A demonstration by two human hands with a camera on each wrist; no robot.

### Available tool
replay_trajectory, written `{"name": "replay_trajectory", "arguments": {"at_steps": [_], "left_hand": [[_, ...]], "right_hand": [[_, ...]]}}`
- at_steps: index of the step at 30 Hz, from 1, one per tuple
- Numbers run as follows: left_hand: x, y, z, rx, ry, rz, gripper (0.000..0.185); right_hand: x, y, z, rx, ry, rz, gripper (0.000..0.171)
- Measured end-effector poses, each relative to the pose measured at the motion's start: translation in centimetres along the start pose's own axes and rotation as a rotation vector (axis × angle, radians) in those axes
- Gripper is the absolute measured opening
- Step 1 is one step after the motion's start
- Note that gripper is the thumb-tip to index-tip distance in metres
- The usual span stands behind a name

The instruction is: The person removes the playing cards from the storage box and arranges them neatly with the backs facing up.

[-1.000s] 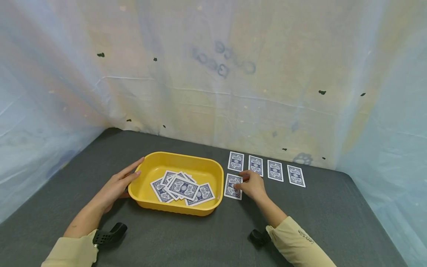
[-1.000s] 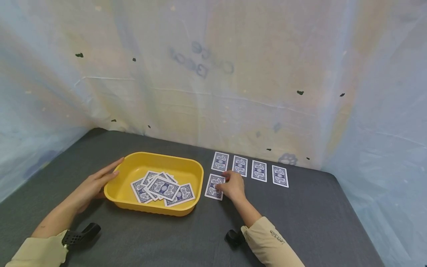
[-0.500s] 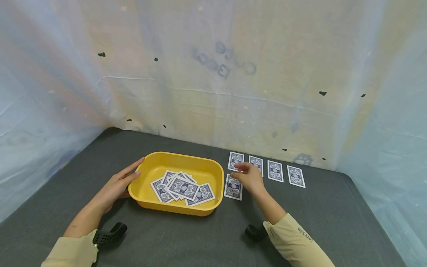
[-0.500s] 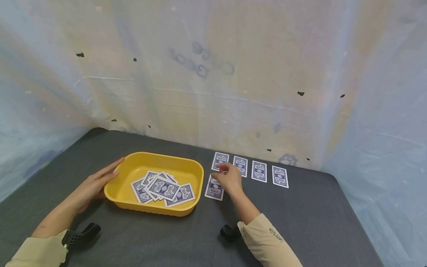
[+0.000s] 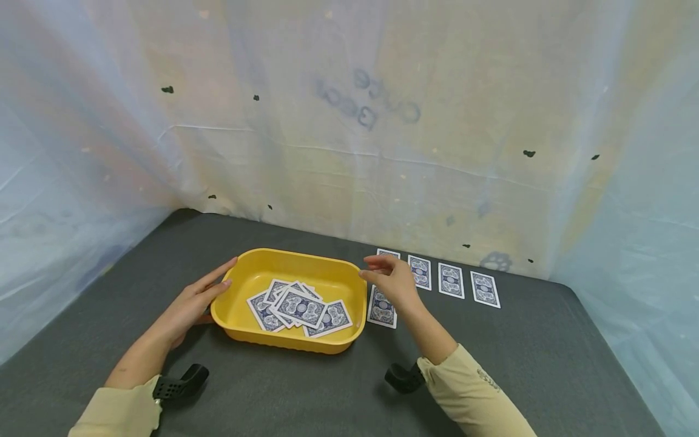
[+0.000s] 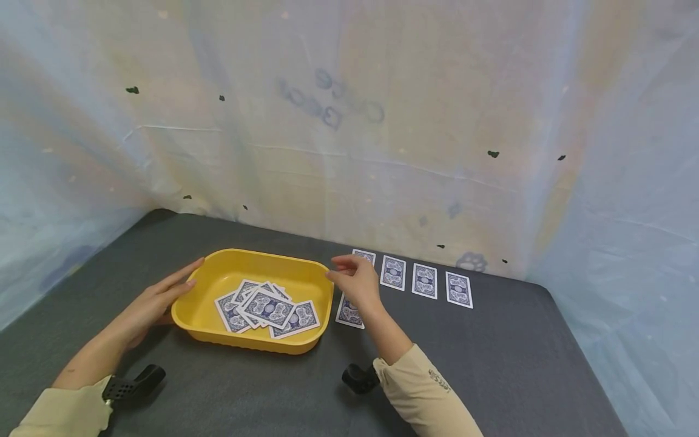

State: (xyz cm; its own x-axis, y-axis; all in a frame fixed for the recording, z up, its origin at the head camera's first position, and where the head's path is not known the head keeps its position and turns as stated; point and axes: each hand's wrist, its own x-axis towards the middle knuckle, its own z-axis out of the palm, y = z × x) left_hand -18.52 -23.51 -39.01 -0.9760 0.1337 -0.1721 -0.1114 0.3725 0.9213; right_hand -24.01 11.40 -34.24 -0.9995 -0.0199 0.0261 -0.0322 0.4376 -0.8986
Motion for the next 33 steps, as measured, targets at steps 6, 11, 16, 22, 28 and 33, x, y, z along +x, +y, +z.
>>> {"name": "replay_trajectory", "arguments": {"at_steps": [6, 11, 16, 22, 28, 33], "left_hand": [[0.1, -0.1, 0.2, 0.008, 0.000, -0.010, 0.062], [0.2, -0.2, 0.1, 0.012, -0.001, -0.013, 0.062], [0.2, -0.2, 0.1, 0.010, -0.002, -0.007, 0.061], [0.2, -0.2, 0.1, 0.010, 0.001, -0.008, 0.062], [0.2, -0.2, 0.1, 0.014, -0.005, -0.016, 0.062], [0.2, -0.2, 0.1, 0.012, -0.007, -0.012, 0.062]], "right_hand": [[-0.2, -0.6, 0.8, 0.043, -0.051, -0.013, 0.029], [-0.1, -0.9, 1.5, 0.034, -0.061, -0.023, 0.027], [-0.2, -1.3, 2.3, 0.026, -0.075, -0.037, 0.026], [-0.5, -1.7, 3.4, 0.033, -0.111, -0.037, 0.027], [-0.8, -1.8, 4.4, 0.029, -0.161, -0.041, 0.029], [-0.8, -1.7, 5.2, 0.009, -0.202, -0.060, 0.031]]}}
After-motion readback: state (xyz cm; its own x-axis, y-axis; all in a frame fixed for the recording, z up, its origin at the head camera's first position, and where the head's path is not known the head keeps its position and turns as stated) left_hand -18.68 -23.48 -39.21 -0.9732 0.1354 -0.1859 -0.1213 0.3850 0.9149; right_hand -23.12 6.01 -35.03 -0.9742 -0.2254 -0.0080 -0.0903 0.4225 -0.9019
